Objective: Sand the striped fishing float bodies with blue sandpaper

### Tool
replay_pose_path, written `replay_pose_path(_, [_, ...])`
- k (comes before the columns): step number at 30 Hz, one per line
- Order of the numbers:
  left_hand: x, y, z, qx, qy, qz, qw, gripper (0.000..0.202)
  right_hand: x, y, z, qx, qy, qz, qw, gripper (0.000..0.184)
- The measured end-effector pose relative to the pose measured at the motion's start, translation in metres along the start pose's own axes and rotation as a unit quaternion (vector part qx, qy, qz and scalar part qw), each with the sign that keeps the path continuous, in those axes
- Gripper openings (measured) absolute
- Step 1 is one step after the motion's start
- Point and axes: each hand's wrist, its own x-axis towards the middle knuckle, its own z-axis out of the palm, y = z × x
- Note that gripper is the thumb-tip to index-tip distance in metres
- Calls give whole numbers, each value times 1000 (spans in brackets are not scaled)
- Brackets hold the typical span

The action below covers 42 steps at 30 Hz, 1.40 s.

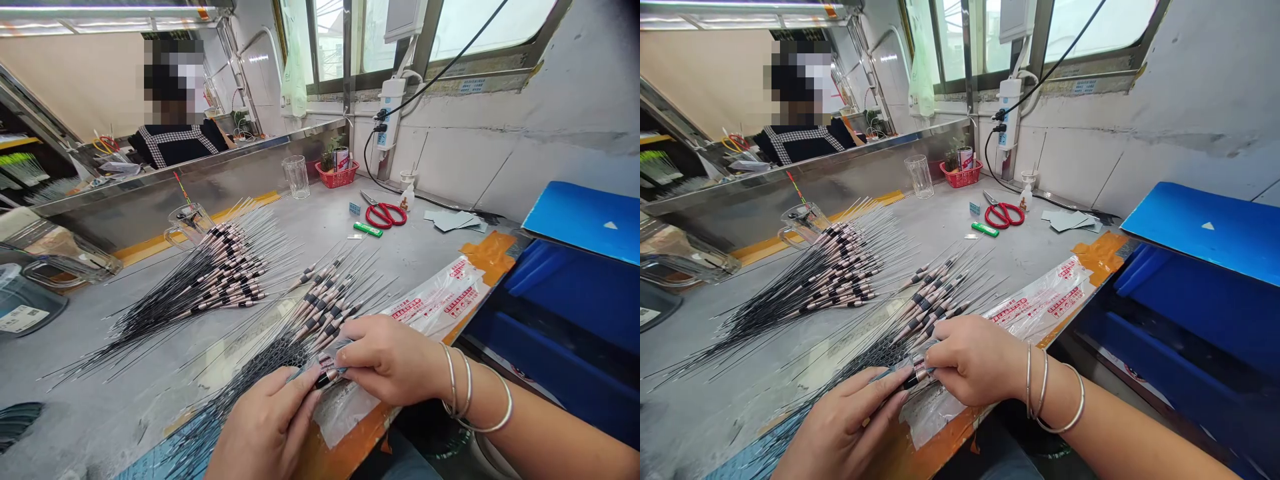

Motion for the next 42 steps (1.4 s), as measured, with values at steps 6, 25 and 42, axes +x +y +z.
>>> replay_pose_path(6, [0, 2, 0, 1, 4, 0, 1000, 28, -1, -1, 0, 1, 8, 5, 1000, 14])
replay_pose_path(25, [-1, 1, 2, -14, -5, -11, 1000, 30, -1, 0, 1, 42, 35, -2, 999, 16])
replay_pose_path(42, [-3, 1, 1, -9, -4, -17, 1000, 29, -6, 3, 4, 78, 56, 5, 995, 17])
